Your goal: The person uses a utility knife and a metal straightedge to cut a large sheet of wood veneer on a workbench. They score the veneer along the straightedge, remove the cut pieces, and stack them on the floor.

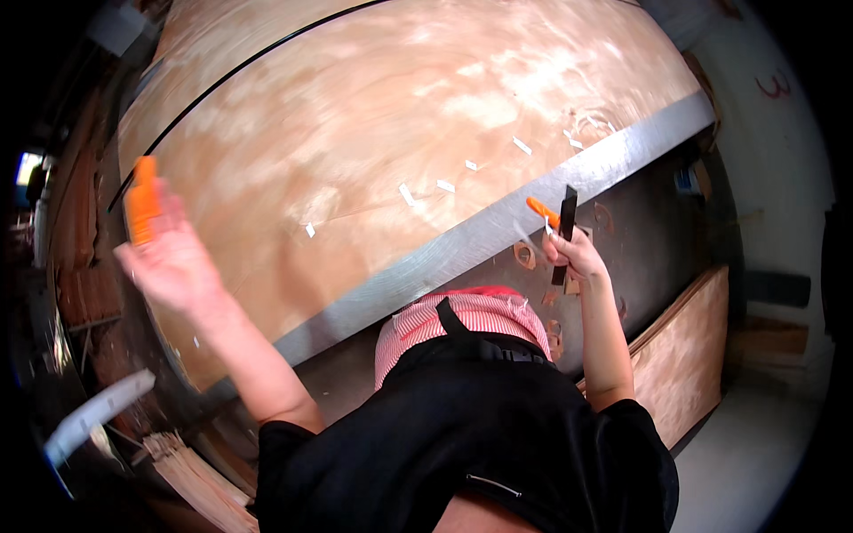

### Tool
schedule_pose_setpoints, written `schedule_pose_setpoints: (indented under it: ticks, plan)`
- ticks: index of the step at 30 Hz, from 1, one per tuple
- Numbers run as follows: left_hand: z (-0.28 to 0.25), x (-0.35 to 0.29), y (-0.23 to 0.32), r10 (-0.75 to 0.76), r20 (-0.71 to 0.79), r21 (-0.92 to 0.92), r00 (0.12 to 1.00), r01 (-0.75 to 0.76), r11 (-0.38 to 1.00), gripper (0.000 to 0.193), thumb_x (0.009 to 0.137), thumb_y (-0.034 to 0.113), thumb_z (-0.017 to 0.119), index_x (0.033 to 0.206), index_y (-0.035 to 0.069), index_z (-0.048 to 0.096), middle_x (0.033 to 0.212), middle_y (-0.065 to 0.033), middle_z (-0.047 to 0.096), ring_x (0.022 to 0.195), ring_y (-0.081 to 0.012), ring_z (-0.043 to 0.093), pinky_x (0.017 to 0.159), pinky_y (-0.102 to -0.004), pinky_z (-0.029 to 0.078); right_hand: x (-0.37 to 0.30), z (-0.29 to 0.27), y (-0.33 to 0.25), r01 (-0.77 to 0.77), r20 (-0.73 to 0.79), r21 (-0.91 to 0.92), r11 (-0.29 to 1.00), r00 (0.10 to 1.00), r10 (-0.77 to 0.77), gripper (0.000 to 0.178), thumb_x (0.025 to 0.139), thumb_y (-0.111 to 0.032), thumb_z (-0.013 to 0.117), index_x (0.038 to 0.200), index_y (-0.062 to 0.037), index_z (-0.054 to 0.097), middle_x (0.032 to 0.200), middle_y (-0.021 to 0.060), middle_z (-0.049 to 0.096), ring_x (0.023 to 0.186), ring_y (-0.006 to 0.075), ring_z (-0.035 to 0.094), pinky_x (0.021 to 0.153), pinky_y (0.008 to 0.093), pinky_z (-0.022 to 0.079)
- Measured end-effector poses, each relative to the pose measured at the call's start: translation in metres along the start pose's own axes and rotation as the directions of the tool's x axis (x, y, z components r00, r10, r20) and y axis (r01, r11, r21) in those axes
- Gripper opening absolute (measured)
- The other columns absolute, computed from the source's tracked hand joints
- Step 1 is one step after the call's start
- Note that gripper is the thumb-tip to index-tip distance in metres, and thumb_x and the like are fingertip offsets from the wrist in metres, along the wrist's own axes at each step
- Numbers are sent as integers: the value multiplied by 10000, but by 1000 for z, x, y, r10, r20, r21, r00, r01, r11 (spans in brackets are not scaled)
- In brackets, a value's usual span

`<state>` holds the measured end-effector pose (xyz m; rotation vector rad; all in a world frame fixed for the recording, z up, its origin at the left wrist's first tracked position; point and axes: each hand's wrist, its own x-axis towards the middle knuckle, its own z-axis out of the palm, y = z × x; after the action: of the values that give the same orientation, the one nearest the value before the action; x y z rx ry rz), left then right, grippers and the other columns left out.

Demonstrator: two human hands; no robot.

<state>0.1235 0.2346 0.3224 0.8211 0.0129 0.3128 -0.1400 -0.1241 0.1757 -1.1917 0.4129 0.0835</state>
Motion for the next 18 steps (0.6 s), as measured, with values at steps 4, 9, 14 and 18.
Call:
schedule_pose_setpoints:
  ticks: [4,9,14,18]
  plan:
    - [-91,-26,-152,-376,321,682,869,63,728,530,855,357,437,1214,-32,410,1247,-190,419,1189,-299,374,1013,-403,262,-9,4,22,-167,-36,-84,982,986,164,217,824,-212,564,684,-60,502,569,-17,462,458,33,345,412,177,216]
    - [-115,-113,-277,-591,644,724,487,-638,263,593,813,371,520,1236,-22,385,1263,-176,386,1211,-306,323,1011,-413,228,22,17,44,-306,-92,-335,891,952,292,234,849,-261,537,735,-58,519,572,-44,447,481,40,366,437,192,259]
    - [-122,-144,-288,-594,714,530,371,-841,111,751,750,426,560,1298,-12,291,1317,-185,306,1268,-299,218,1034,-483,111,76,13,89,-323,-44,-402,857,941,335,208,837,-218,504,859,-48,620,623,-42,496,558,44,399,490,202,310]
    - [-118,-145,-283,-635,673,551,380,-830,87,747,723,405,596,1278,-15,324,1294,-159,337,1274,-280,215,1042,-464,133,135,33,101,-232,-171,-384,894,969,178,177,815,-206,535,816,-51,622,588,-26,534,508,57,432,466,223,338]
